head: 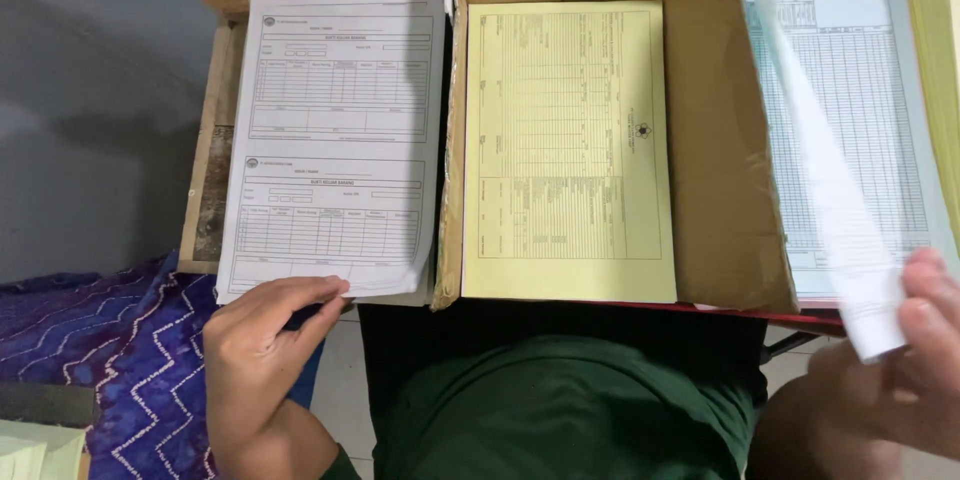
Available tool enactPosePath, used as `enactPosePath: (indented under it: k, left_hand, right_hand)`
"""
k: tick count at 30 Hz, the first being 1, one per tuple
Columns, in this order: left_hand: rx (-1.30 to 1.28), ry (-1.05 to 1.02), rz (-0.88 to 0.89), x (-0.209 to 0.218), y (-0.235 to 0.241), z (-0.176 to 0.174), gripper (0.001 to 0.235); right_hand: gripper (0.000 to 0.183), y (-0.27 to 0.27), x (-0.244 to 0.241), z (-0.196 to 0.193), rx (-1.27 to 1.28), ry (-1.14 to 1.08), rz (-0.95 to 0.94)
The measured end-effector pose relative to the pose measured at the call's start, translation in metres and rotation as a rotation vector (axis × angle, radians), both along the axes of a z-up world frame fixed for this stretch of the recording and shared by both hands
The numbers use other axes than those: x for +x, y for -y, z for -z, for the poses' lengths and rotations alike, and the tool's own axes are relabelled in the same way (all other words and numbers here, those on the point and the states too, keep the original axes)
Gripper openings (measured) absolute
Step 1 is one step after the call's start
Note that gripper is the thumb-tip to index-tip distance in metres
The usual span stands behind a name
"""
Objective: Sorting and organizing printed forms by flipping through stacks and placing them into a cardboard box
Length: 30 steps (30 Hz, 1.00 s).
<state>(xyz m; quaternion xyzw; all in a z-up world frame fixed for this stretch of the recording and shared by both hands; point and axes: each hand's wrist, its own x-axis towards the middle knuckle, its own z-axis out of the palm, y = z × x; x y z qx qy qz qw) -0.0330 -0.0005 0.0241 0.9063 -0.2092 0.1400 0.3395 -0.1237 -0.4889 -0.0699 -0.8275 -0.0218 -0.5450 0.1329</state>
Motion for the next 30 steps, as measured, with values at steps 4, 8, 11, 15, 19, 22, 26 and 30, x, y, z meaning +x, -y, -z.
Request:
enactPosePath:
  k: [4,8,11,15,19,22,26,30]
  left_hand:
    - [0.012,-0.118,0.03,0.002,-0.003,0.0,0.015]
    - [-0.007,-0.109,0.019,0.001,-0.007,0.009,0.01]
    - [-0.013,-0.065,0.021,0.0,-0.011,0.017,0.021]
    - [-0.032,-0.08,0.03,0.001,-0.013,0.015,0.022]
    - [-0.065,0.008,-0.044,0.004,-0.009,0.014,0.008]
    - [-0.084,0.123,-0.093,0.005,-0.018,0.022,0.001]
    - [-0.136,0.198,-0.241,0.002,-0.018,0.031,0.012]
    - [-0.271,0.368,-0.361,0.002,-0.014,0.039,0.013]
  right_hand:
    - [0.008,-0.061,0.025,-0.086,-0.159,-0.258,-0.624]
    - [0.01,-0.123,0.053,-0.128,-0.169,-0.456,-0.681]
    - [0.012,-0.135,0.062,-0.111,-0.203,-0.516,-0.717]
    - [0.015,-0.144,0.068,-0.088,-0.158,-0.566,-0.714]
    - [0.019,-0.146,0.071,-0.078,-0.165,-0.677,-0.763]
    - [0.03,-0.145,0.072,-0.072,-0.277,-0.791,-0.778]
    - [0.03,-0.141,0.074,-0.061,-0.28,-0.864,-0.819]
    - [0.022,-0.14,0.081,-0.052,-0.27,-0.818,-0.863]
